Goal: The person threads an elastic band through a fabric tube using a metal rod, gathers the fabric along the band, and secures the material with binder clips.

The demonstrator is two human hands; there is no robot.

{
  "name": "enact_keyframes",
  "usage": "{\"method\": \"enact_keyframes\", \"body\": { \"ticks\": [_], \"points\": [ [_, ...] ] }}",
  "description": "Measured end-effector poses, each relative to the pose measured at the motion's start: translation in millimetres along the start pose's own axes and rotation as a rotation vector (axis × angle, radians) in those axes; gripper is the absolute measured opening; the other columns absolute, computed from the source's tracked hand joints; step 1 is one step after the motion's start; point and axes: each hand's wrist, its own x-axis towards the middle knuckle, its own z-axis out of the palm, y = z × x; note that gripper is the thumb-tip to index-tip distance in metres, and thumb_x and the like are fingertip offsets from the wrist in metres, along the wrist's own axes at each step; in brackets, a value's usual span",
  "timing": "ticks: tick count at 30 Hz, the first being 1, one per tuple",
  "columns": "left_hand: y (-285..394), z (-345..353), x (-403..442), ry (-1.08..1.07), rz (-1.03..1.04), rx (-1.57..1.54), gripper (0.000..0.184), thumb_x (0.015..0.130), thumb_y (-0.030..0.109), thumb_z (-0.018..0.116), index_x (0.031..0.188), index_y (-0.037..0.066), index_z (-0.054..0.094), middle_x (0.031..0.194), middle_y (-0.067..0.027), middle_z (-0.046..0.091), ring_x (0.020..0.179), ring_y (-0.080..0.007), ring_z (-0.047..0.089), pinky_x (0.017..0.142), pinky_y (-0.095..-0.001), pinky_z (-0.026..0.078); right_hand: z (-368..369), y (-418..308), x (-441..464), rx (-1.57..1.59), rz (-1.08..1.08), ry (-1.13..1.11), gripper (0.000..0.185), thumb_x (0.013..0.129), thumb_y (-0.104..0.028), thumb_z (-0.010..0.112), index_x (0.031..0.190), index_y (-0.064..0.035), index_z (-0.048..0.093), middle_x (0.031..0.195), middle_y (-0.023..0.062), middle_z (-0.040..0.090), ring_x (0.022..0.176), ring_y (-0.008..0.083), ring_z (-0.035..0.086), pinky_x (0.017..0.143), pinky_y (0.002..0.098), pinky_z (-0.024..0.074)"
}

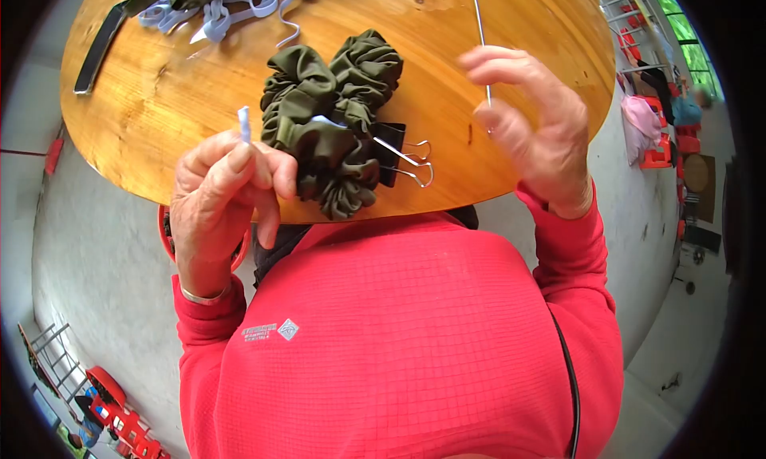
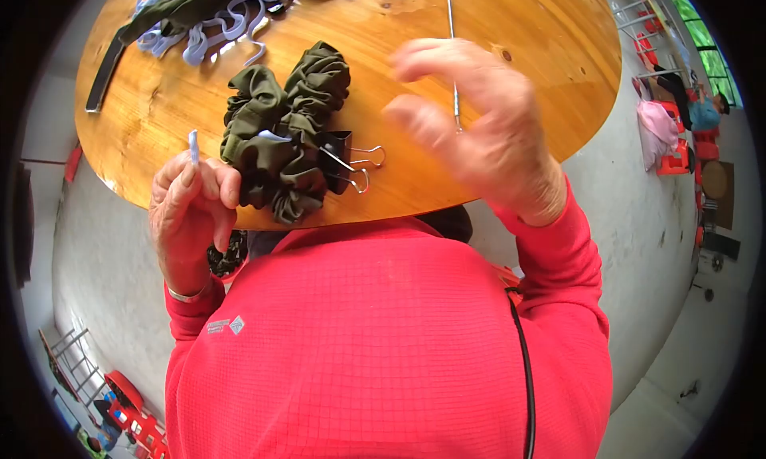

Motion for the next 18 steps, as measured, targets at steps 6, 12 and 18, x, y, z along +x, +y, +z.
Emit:
{"method": "enact_keyframes", "body": {
  "ticks": [6, 12, 18],
  "points": [
    [6.6, 2.6, -1.5, -0.111, 0.088, 0.1, 0.03, 0.091, 0.019, 0.049, 0.074, -0.005, 0.053, 0.077, -0.0232, 0.059, 0.037, -0.0135, 0.048, 0.036, -0.0199, 0.038, 63.8, -28.9, 34.2, -0.005, -0.306, -0.366, 0.061, 0.059, -0.028, 0.076, 0.113, -0.0088, 0.054, 0.116, 0.0129, 0.052, 0.111, 0.0321, 0.047, 0.093, 0.0408, 0.0341],
    [11.0, -14.8, 2.6, 0.008, 0.269, 0.122, 0.029, 0.094, 0.018, 0.045, 0.08, -0.004, 0.056, 0.084, -0.0207, 0.06, 0.038, -0.0117, 0.047, 0.035, -0.0181, 0.036, 71.3, -21.6, 47.6, -0.041, -0.255, -0.473, 0.051, 0.064, -0.025, 0.073, 0.109, -0.0107, 0.054, 0.093, 0.0102, 0.058, 0.092, 0.0289, 0.056, 0.082, 0.0404, 0.0392],
    [19.2, -8.3, 7.0, 0.06, 0.211, 0.285, 0.027, 0.092, 0.02, 0.052, 0.081, -0.003, 0.061, 0.085, -0.0141, 0.063, 0.05, -0.009, 0.052, 0.047, -0.0199, 0.041, 76.3, -30.6, 56.5, -0.223, -0.229, -0.513, 0.059, 0.058, -0.012, 0.074, 0.113, -0.0123, 0.053, 0.093, 0.0071, 0.057, 0.091, 0.0268, 0.055, 0.082, 0.0377, 0.0384]
  ]
}}
